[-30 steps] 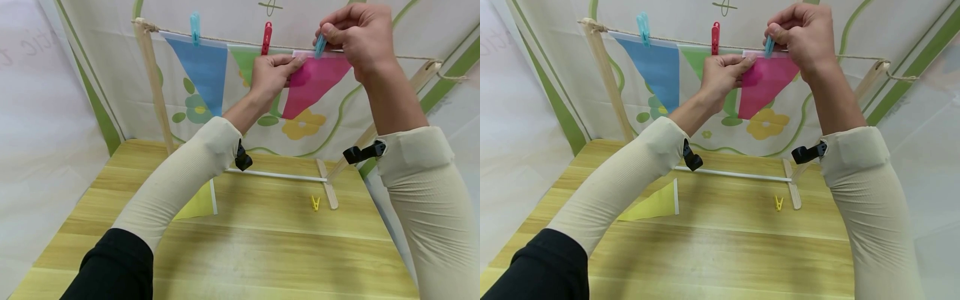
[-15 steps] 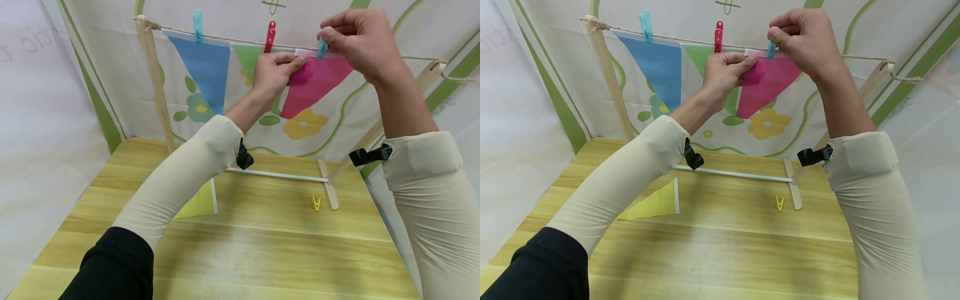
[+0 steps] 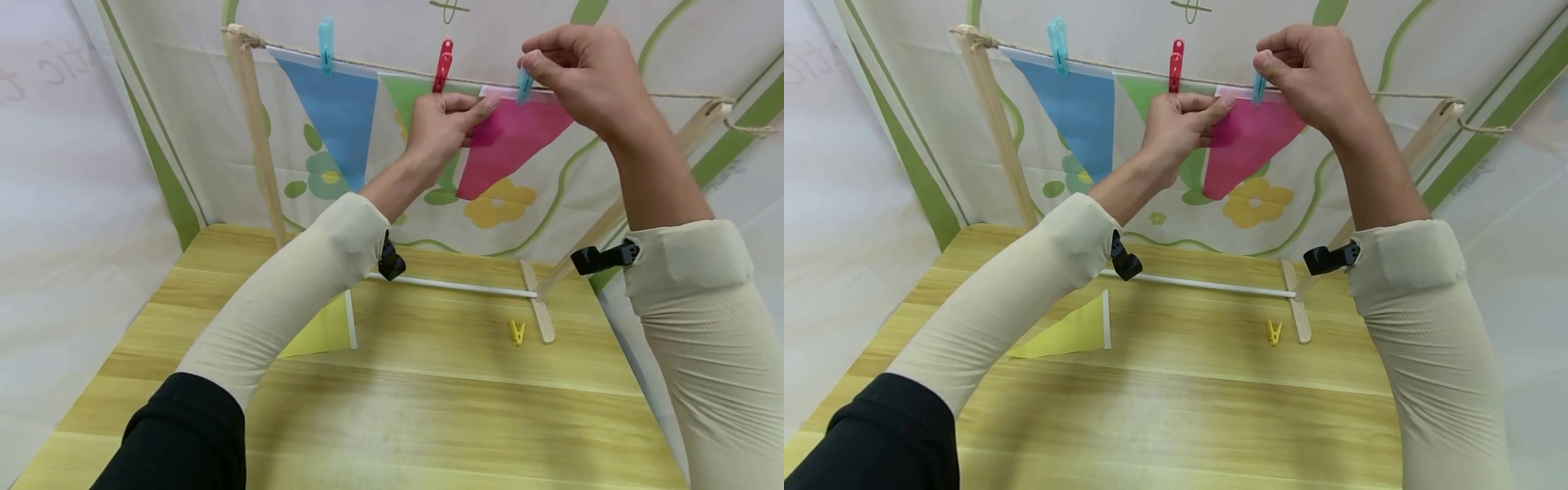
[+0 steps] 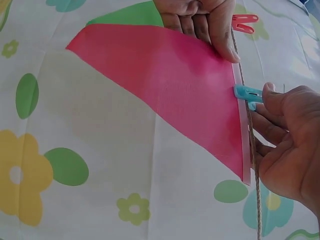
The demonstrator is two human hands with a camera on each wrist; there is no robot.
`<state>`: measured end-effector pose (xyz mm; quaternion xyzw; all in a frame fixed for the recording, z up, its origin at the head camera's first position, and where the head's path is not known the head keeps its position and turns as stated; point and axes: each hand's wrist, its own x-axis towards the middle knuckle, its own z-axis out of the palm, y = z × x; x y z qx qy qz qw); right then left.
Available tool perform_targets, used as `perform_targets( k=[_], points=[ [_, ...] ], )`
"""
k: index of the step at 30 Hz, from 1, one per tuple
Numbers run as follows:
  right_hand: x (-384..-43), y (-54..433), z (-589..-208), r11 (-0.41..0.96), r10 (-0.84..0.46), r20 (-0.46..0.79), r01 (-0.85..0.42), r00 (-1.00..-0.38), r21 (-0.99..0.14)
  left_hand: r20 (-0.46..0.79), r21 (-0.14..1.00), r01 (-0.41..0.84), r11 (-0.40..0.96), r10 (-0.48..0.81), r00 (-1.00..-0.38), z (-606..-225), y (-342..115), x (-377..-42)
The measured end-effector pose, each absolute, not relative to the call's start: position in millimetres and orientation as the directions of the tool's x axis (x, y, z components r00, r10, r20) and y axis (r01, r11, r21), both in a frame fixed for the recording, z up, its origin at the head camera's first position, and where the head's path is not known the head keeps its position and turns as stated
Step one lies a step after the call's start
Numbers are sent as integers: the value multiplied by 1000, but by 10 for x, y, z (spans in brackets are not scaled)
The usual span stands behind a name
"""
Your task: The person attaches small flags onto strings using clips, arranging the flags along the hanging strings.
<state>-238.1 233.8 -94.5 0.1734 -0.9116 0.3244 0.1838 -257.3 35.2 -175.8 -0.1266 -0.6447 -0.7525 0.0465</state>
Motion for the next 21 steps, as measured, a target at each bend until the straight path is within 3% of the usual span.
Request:
perform_targets(
  k=[13,21],
  points=[
    [-2351,2356,-939,757,-174,422,-395,-890,-520,293,948,270,-167,131,-947,-1840,261,-2516],
    [-2336,2347,-1000,699,-113,533,-449,-839,-557,282,946,246,-210,166,-945,-1886,159,-2514]
  ],
)
